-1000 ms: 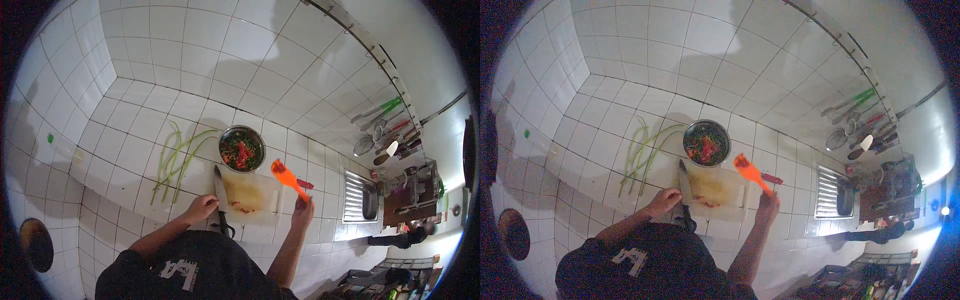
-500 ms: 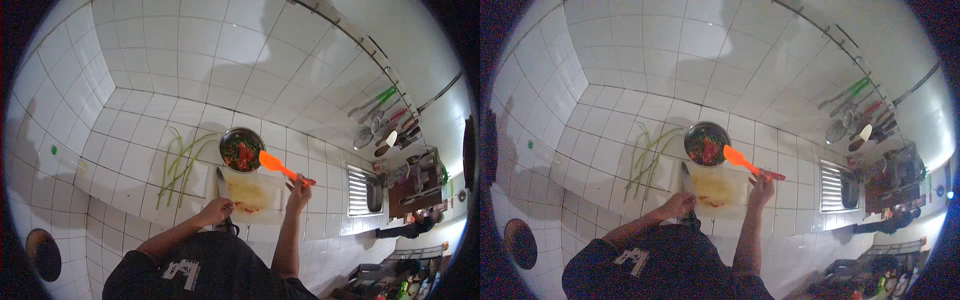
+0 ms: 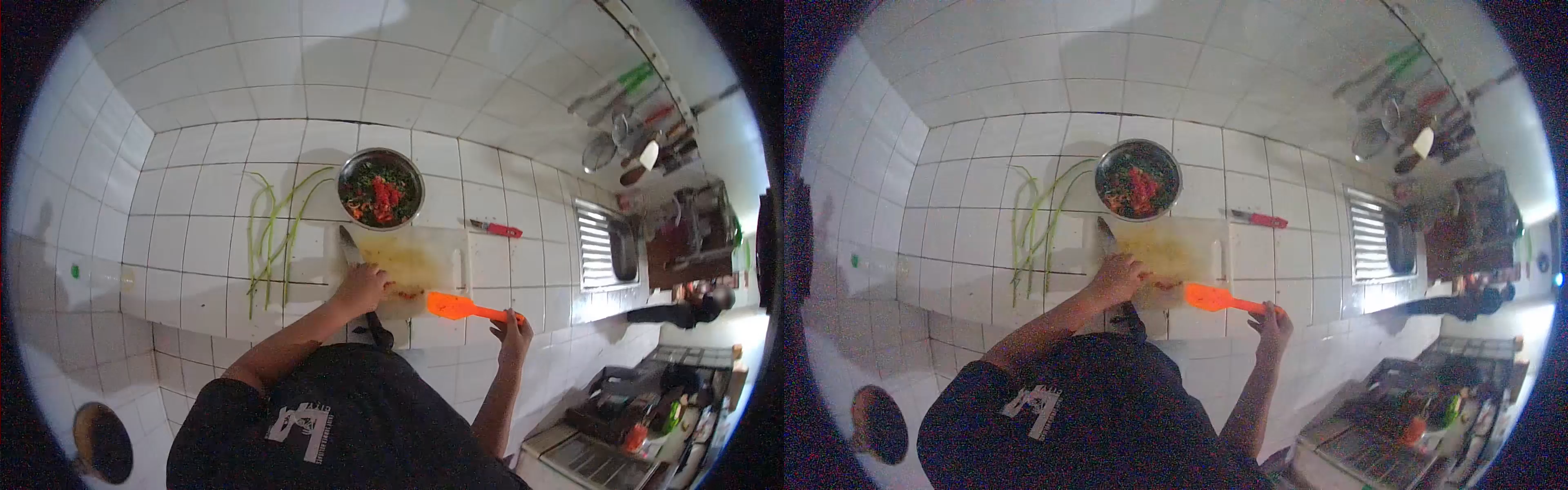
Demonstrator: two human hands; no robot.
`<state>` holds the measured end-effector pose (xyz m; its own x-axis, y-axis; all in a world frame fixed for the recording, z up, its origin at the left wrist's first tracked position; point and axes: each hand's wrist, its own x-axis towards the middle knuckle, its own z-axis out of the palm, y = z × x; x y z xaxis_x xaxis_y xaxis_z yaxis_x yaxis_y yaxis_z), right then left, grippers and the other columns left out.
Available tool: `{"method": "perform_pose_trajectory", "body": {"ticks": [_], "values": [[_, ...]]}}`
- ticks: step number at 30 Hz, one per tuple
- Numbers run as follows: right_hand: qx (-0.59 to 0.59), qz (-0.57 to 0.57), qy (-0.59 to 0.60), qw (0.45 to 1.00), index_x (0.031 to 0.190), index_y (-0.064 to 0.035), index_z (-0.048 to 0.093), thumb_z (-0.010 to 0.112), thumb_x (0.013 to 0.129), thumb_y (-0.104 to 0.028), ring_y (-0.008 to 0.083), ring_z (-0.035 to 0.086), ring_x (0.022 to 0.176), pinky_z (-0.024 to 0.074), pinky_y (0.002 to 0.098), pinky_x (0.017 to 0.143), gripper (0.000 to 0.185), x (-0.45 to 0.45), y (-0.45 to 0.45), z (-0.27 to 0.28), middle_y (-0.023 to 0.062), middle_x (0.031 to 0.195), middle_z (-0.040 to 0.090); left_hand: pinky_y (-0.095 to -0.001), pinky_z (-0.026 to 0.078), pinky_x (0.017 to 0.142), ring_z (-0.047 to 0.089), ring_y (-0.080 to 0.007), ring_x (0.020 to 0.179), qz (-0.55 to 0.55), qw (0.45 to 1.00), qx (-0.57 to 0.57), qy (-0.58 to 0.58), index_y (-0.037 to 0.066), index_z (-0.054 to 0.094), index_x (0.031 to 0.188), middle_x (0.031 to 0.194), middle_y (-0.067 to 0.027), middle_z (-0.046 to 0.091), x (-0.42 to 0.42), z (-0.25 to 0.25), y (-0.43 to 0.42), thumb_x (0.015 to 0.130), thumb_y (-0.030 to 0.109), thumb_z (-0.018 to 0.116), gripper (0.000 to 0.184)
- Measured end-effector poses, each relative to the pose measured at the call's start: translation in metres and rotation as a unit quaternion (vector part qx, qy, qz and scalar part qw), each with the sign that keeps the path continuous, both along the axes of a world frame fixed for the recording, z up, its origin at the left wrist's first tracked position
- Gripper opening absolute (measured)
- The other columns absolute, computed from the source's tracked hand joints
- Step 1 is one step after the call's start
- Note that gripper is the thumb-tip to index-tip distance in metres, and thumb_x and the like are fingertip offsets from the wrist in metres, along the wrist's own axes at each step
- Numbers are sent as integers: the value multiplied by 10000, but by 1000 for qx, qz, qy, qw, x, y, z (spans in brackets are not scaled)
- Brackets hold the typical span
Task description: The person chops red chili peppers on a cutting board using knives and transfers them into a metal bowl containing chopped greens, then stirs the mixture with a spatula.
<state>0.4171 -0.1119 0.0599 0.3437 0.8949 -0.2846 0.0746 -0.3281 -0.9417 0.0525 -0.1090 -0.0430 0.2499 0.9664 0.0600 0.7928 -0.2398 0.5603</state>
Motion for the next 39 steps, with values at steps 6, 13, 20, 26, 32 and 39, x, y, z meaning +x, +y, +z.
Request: {"method": "perform_pose_trajectory", "body": {"ticks": [6,13,20,26,32,39], "values": [[-22,-49,126,991,1067,5,627,643,990,-271,242,743,840,620,356,687,287,-50,-27,-50,123,944,708,-509,433,877,648,-332,944,-79,995,13,63,48,665,993,939,-126,660,7,-1,12,892,178,601,176],[-48,-107,285,951,1086,-8,582,623,1004,-287,195,674,757,554,323,696,294,-98,-38,-78,114,929,682,-490,475,853,650,-365,932,-24,997,7,-77,42,661,1051,977,-152,695,-2,18,11,938,214,622,208],[51,-24,369,928,1071,10,578,613,1015,-259,215,652,887,546,316,775,277,-86,29,-69,101,952,647,-459,478,789,626,-359,864,126,954,143,-230,6,654,1039,910,-158,654,-27,86,-2,1003,183,549,209],[161,-11,337,928,1119,29,591,590,1030,-259,225,670,997,569,333,837,300,-133,115,30,139,1047,661,-432,506,754,647,-336,854,154,938,142,-275,-15,651,1071,904,-176,648,-43,66,-20,992,168,570,215],[228,93,56,968,1176,49,617,613,1016,-268,237,704,979,619,368,809,355,-171,115,25,123,1032,673,-431,508,758,664,-345,888,129,949,30,-285,2,685,1039,946,-163,681,-31,47,-41,941,176,628,207],[164,4,14,986,1160,36,612,620,1011,-262,240,717,923,628,365,764,333,-72,58,17,140,1038,690,-496,413,828,653,-304,936,194,974,23,-114,90,710,942,961,-97,691,-24,39,-40,873,207,673,142]]}}
